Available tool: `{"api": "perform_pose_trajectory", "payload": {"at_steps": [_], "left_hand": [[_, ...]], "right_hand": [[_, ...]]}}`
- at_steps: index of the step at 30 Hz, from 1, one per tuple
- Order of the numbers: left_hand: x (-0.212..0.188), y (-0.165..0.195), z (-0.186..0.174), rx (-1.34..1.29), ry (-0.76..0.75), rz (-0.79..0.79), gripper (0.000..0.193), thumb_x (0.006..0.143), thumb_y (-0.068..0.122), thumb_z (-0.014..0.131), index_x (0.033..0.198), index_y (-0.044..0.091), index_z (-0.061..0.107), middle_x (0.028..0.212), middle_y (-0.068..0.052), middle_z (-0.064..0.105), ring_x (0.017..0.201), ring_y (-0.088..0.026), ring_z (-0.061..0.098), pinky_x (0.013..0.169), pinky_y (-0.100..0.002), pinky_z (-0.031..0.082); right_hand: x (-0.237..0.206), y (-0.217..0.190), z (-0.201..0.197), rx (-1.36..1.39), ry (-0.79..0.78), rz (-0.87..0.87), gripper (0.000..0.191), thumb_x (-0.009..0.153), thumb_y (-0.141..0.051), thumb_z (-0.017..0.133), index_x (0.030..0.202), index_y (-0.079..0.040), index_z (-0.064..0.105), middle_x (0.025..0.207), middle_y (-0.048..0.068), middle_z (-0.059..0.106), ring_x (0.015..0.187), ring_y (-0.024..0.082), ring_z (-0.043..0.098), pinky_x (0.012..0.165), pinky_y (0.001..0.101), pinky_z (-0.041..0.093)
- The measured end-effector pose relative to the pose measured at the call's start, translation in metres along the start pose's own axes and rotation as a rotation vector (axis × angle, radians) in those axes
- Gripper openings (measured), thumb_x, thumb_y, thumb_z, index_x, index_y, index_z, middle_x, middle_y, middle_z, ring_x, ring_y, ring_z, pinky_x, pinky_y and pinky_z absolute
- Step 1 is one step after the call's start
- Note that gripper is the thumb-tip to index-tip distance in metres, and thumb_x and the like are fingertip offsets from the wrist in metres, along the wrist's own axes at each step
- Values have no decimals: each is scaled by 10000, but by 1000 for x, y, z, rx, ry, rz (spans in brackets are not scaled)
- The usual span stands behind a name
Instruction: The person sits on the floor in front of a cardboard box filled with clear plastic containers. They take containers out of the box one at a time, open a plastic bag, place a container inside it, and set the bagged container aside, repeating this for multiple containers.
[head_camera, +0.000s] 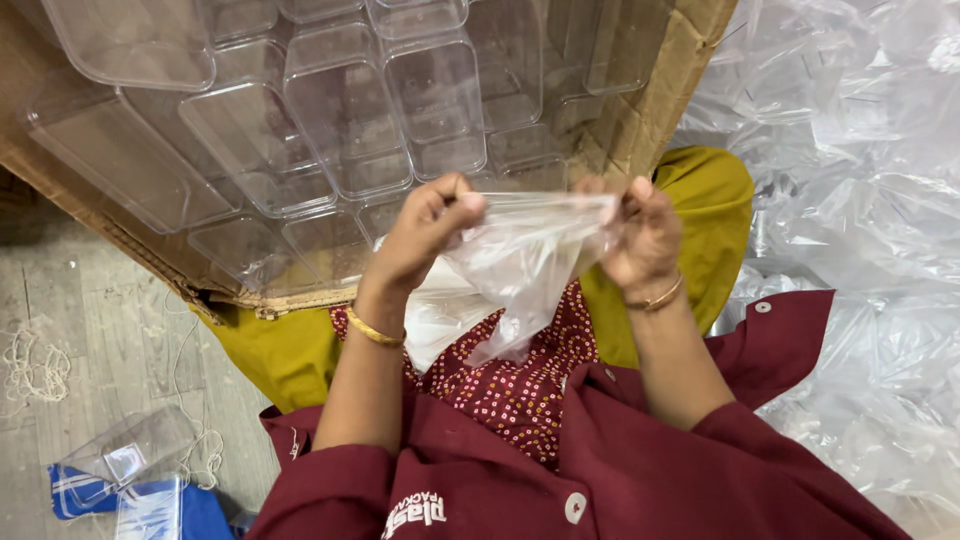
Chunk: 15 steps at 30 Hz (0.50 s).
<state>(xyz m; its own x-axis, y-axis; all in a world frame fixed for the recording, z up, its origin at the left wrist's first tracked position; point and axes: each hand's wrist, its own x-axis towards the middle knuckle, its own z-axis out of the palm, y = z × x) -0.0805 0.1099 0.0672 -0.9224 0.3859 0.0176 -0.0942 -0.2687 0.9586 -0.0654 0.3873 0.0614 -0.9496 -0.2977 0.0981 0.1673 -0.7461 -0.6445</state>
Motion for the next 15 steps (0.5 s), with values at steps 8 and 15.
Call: {"api": "perform_pose_trajectory", "payload": {"at_steps": [8,15], "left_hand": [[11,-2,42,1040,442,171,326,974,90,593,1292,163,597,641,-122,623,572,-262,627,562,-442,467],[4,-10,51,923,338,169,453,988,86,552,1429,164,481,798,-152,687,688,-363,654,625,-496,477]], "right_hand": [[40,3,25,-1526,182,-347,416,902,75,577,1243,-80,757,1107,162,607,841,223,581,808,329,496],[-13,10,21,-1701,156,-473,521,895,114,510,1325,-101,713,1306,156,715,1219,238,657,1074,370,526]]}}
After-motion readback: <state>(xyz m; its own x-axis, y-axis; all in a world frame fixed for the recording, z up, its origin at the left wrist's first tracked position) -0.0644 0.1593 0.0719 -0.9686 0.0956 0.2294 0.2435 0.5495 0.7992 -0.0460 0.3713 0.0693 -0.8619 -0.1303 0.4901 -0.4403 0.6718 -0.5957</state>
